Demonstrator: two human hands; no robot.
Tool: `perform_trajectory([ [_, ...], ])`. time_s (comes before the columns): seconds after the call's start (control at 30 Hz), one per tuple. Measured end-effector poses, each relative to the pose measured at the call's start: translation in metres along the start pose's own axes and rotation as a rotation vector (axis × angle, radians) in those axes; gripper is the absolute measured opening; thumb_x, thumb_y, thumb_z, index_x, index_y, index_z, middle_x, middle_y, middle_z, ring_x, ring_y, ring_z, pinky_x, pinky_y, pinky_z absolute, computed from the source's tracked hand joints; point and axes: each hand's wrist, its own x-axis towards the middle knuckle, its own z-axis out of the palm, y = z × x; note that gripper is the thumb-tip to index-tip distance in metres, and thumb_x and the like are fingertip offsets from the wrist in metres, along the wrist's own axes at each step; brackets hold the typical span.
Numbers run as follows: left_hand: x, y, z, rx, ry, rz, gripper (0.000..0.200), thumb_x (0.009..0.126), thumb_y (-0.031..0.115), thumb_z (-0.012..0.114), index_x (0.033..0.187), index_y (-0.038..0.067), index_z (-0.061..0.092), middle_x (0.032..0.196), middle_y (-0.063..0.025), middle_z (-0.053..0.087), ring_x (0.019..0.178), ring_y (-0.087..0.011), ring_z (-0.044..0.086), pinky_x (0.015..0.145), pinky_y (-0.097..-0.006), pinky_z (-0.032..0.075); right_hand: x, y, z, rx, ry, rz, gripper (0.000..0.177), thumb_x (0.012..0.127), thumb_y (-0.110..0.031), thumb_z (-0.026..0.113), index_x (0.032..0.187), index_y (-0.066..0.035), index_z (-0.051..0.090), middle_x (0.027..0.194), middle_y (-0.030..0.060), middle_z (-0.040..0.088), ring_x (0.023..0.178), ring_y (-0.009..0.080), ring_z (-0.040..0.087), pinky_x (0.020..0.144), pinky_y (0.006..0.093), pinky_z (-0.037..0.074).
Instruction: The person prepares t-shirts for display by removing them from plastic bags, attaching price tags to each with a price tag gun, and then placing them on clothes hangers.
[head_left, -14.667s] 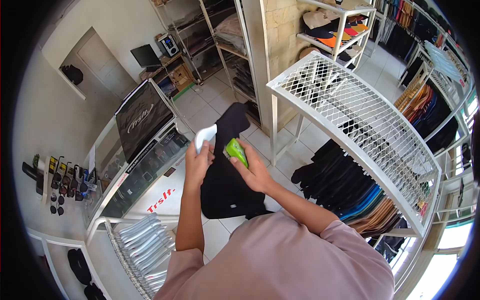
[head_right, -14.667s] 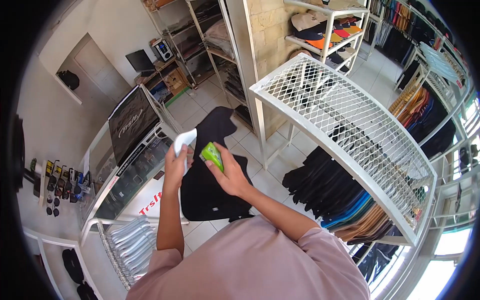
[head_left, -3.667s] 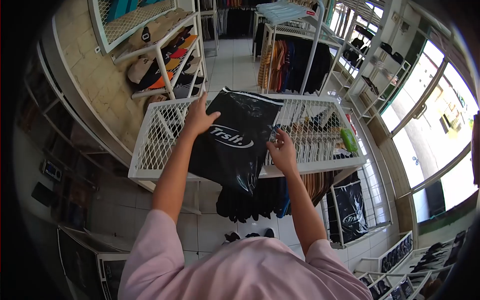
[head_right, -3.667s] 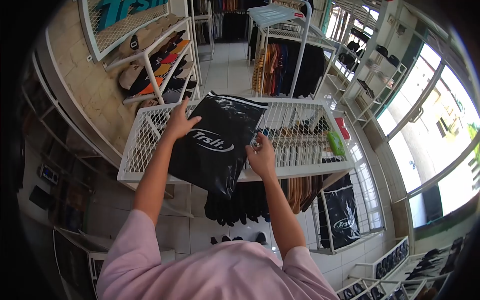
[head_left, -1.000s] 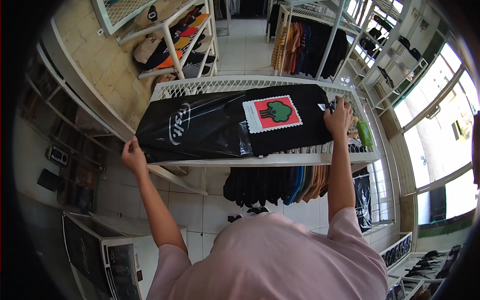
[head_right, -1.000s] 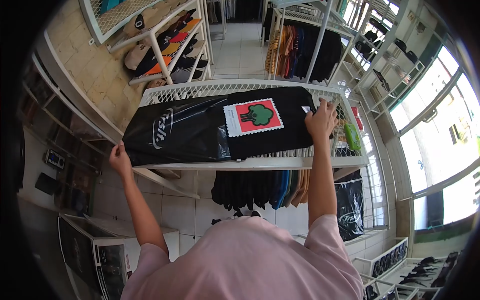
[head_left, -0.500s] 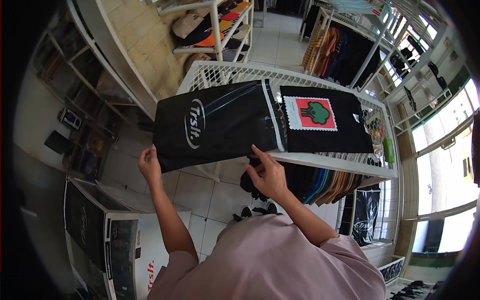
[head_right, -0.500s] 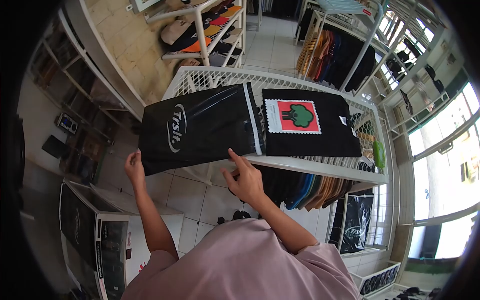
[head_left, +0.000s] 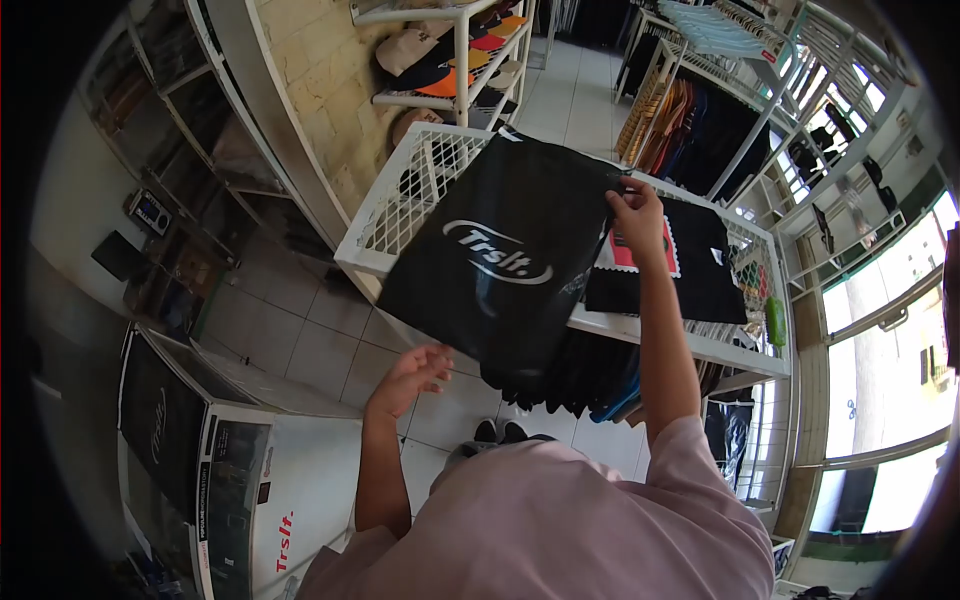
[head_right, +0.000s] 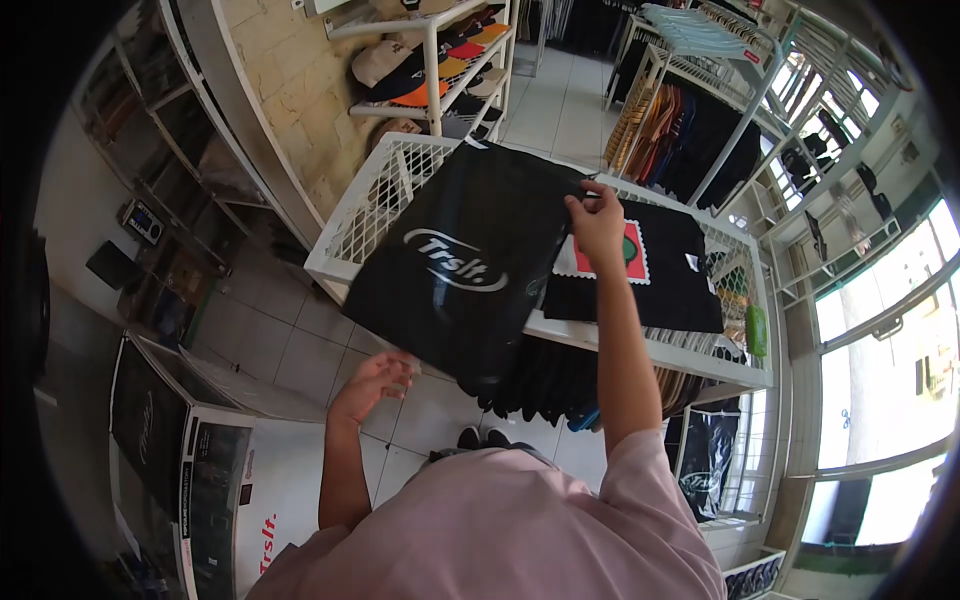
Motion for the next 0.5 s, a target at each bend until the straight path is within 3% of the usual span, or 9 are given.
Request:
perform_trajectory([
  [0.1,0.013,0.011,0.001,-0.329,0.170,0.159,0.032,0.103,0.039,0.072,0.116,0.010,0.066,0.115,-0.0055,0.069,0.101,-0.0171,0.068,0.079,-0.0326,0.057,0.052,0.037,-0.029,-0.180,0.052,0.072,0.065,0.090,-0.028,0.085,0.142,-0.001,0.058,0.089,0.0093,0.076,0.080,0.0193,0.073,0.074,0.0324,0.057],
  [0.13,0.017,0.019,0.005,-0.314,0.219,0.140,0.033,0.103,0.040,0.072,0.116,0.010,0.066,0.115,-0.0049,0.069,0.100,-0.0167,0.068,0.079,-0.0327,0.057,0.057,0.042,-0.034,-0.189,0.101,0.105,0.071,0.089,-0.032,0.085,0.145,-0.001,0.055,0.090,0.0110,0.077,0.082,0.0236,0.076,0.076,0.0347,0.058],
  [0.23,0.029,0.029,0.013,-0.203,0.312,0.105,0.035,0.103,0.040,0.072,0.119,0.010,0.066,0.114,-0.0037,0.069,0.097,-0.0151,0.068,0.079,-0.0321,0.056,0.036,0.060,-0.054,-0.690,0.254,-0.334,0.081,0.089,-0.041,0.084,0.149,0.000,0.050,0.094,0.0155,0.077,0.088,0.0332,0.077,0.083,0.0421,0.060],
  [0.33,0.048,0.013,0.007,-0.029,0.294,0.116,0.037,0.102,0.035,0.073,0.126,0.008,0.066,0.114,-0.0039,0.071,0.094,-0.0138,0.069,0.080,-0.0295,0.056,-0.049,0.008,-0.070,-0.468,0.095,-0.134,0.081,0.089,-0.048,0.081,0.148,-0.001,0.053,0.101,0.0181,0.077,0.096,0.0375,0.076,0.088,0.0468,0.058],
  [0.43,0.031,-0.004,0.009,0.082,0.214,0.077,0.041,0.102,0.029,0.073,0.134,0.005,0.063,0.114,-0.0044,0.074,0.093,-0.0129,0.071,0.082,-0.0267,0.056,-0.078,0.006,-0.069,-0.597,-0.020,0.085,0.073,0.088,-0.053,0.079,0.139,-0.003,0.062,0.103,0.0177,0.078,0.101,0.0366,0.076,0.090,0.0473,0.058],
  [0.5,0.021,-0.017,0.004,0.240,0.052,0.076,0.043,0.101,0.028,0.075,0.135,0.004,0.064,0.113,-0.0047,0.074,0.095,-0.0102,0.069,0.084,-0.0261,0.055,-0.082,0.016,-0.063,-0.685,-0.049,0.055,0.067,0.088,-0.054,0.078,0.132,-0.004,0.068,0.101,0.0160,0.078,0.101,0.0368,0.076,0.089,0.0466,0.058],
])
